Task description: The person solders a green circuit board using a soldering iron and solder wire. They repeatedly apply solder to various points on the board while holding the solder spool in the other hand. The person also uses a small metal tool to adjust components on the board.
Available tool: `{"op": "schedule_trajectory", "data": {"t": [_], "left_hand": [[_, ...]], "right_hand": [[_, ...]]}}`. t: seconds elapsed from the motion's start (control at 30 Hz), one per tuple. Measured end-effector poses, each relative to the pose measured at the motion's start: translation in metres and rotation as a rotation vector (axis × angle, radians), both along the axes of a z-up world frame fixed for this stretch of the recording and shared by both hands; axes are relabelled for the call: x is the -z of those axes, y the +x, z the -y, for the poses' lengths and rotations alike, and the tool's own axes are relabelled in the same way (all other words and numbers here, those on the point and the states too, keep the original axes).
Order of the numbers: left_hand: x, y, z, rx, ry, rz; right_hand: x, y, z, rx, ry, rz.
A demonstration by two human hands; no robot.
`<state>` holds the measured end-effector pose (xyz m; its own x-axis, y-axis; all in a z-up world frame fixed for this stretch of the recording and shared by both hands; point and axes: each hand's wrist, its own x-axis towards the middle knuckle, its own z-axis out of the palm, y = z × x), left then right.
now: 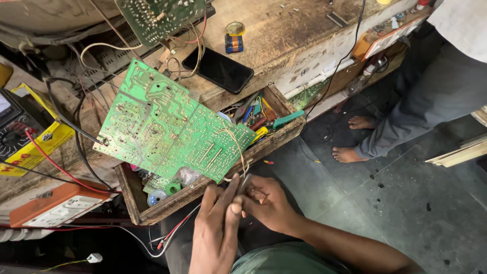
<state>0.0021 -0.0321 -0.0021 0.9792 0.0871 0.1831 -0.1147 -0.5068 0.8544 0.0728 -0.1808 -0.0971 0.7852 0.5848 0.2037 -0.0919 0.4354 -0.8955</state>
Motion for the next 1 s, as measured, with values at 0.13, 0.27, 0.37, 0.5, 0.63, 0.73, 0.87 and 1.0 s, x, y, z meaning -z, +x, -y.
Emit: {"op": "schedule_trajectory", "data": {"t": [0.13, 0.27, 0.37, 0.5, 0.63, 0.73, 0.87, 1.0], "left_hand": [[0.002, 0.004, 0.0, 0.008, -0.074, 0.079], [0.016, 0.004, -0.004, -0.044, -0.074, 0.18], [0.029, 0.006, -0.01, -0.037, -0.3, -0.077], [0.04, 0.006, -0.017, 0.005, -0.315, -0.17], [0.044, 0.002, -0.017, -0.032, -0.292, -0.171], [0.048, 0.002, -0.017, -0.099, -0.308, -0.144], [0.055, 0.008, -0.018, -0.123, -0.286, -0.1], [0.064, 0.006, -0.014, -0.139, -0.373, -0.133]], "right_hand": [[-0.002, 0.005, 0.01, 0.104, -0.036, -0.029], [-0.008, 0.015, 0.019, 0.206, -0.001, -0.075], [-0.014, 0.016, 0.024, 0.185, 0.061, -0.037], [-0.021, 0.014, 0.029, 0.123, 0.077, 0.077], [-0.021, 0.012, 0.029, 0.018, 0.043, -0.015], [-0.018, 0.01, 0.027, 0.013, 0.022, 0.005], [-0.018, 0.011, 0.028, 0.038, 0.045, -0.009], [-0.014, 0.01, 0.027, 0.092, 0.139, 0.004]]}}
